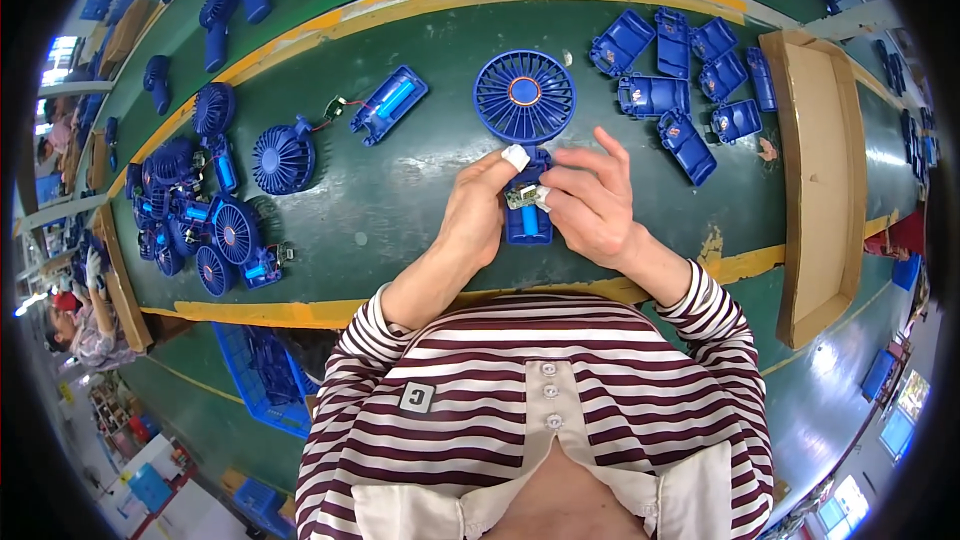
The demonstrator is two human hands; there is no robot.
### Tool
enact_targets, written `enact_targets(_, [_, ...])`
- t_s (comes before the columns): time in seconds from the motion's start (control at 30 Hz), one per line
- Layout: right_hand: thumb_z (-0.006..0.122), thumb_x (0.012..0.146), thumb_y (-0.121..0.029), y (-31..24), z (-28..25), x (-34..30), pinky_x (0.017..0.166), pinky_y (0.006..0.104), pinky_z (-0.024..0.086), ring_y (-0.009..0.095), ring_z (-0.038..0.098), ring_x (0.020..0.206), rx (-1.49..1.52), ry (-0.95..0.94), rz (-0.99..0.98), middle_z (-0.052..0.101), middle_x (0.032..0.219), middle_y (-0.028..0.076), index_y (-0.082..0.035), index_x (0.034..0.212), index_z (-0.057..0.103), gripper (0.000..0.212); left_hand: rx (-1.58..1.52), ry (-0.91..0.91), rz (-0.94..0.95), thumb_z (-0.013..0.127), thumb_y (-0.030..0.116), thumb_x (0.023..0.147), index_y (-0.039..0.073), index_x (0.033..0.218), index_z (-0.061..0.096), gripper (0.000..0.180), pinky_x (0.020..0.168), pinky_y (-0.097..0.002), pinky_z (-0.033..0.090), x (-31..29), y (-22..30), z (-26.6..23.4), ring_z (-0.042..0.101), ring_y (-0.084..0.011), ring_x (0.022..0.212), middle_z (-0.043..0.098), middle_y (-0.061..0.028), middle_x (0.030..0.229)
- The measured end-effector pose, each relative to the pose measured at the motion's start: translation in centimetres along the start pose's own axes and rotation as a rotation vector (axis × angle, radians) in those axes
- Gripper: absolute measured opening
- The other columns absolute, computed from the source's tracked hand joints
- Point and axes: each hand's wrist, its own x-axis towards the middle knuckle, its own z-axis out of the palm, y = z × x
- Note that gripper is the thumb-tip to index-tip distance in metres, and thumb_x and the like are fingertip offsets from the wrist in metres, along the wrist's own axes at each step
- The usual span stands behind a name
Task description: The person assembles portable fans by inserting internal electronic components and wiring into the handle casings, pressing the covers on by hand, testing the fans, and placing them onto the conveyor belt.
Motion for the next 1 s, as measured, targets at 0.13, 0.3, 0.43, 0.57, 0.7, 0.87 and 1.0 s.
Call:
enact_targets(0.13, [0.064,0.058,-0.004,0.1,-0.1,0.2,0.096,0.0518,0.030,0.024,0.058,0.088,-0.015,-0.041,0.028,0.058,0.079,0.005,-0.004,0.075,0.059,0.017,0.047,0.020,-0.004,0.048,0.012,0.086,-0.001,0.096,0.057,0.019,0.065,-0.0250,0.046,0.2,-0.4,-0.1,0.057,-0.0113,0.075,0.060,-0.0055,0.087])
enact_targets(0.3, [0.061,0.062,0.003,0.0,-0.4,0.7,0.074,0.0395,0.046,0.028,0.057,0.084,0.156,-0.083,0.191,0.056,0.087,0.011,0.000,0.078,0.057,0.017,0.059,0.037,-0.080,0.046,0.011,0.086,-0.001,0.092,0.057,0.018,0.065,-0.0258,0.046,0.8,-0.5,-0.9,0.057,-0.0122,0.074,0.060,-0.0062,0.084])
enact_targets(0.43, [0.055,0.064,0.007,0.3,-1.7,1.8,0.066,0.0353,0.047,0.031,0.055,0.082,0.269,-0.200,0.310,0.052,0.097,0.014,0.002,0.085,0.054,0.021,-0.064,0.043,-0.085,0.043,0.013,0.088,-0.003,0.093,0.055,0.021,0.067,-0.0292,0.047,0.4,0.3,0.1,0.058,-0.0153,0.076,0.060,-0.0087,0.087])
enact_targets(0.57, [0.054,0.066,0.008,1.0,-1.7,2.5,0.065,0.0342,0.046,0.030,0.055,0.079,0.315,-0.218,0.349,0.052,0.093,0.014,0.004,0.084,0.053,0.018,-0.082,0.013,-0.105,0.043,0.015,0.088,-0.006,0.098,0.052,0.025,0.070,-0.0325,0.049,0.2,0.8,0.1,0.060,-0.0193,0.081,0.060,-0.0125,0.091])
enact_targets(0.7, [0.052,0.066,0.009,1.1,-1.7,2.6,0.063,0.0329,0.046,0.028,0.055,0.076,0.317,-0.238,0.340,0.052,0.093,0.014,0.004,0.084,0.053,0.018,-0.102,0.015,-0.128,0.046,0.017,0.087,-0.006,0.095,0.053,0.025,0.059,-0.0324,0.051,0.1,1.2,0.4,0.061,-0.0198,0.068,0.060,-0.0132,0.086])
enact_targets(0.87, [0.049,0.071,0.009,1.1,-1.9,2.5,0.063,0.0282,0.047,0.022,0.056,0.078,0.303,-0.305,0.377,0.052,0.098,0.013,0.005,0.084,0.052,0.014,-0.063,0.030,-0.112,0.051,0.020,0.085,0.000,0.085,0.055,0.021,0.048,-0.0276,0.044,0.7,0.5,-0.4,0.054,-0.0128,0.057,0.057,-0.0061,0.072])
enact_targets(1.0, [0.049,0.071,0.010,1.1,-1.8,2.7,0.063,0.0282,0.047,0.023,0.056,0.078,0.298,-0.319,0.359,0.052,0.098,0.013,0.006,0.084,0.051,0.014,-0.065,0.032,-0.114,0.050,0.019,0.084,0.000,0.085,0.055,0.019,0.049,-0.0278,0.045,0.5,0.7,-0.4,0.054,-0.0121,0.058,0.057,-0.0061,0.074])
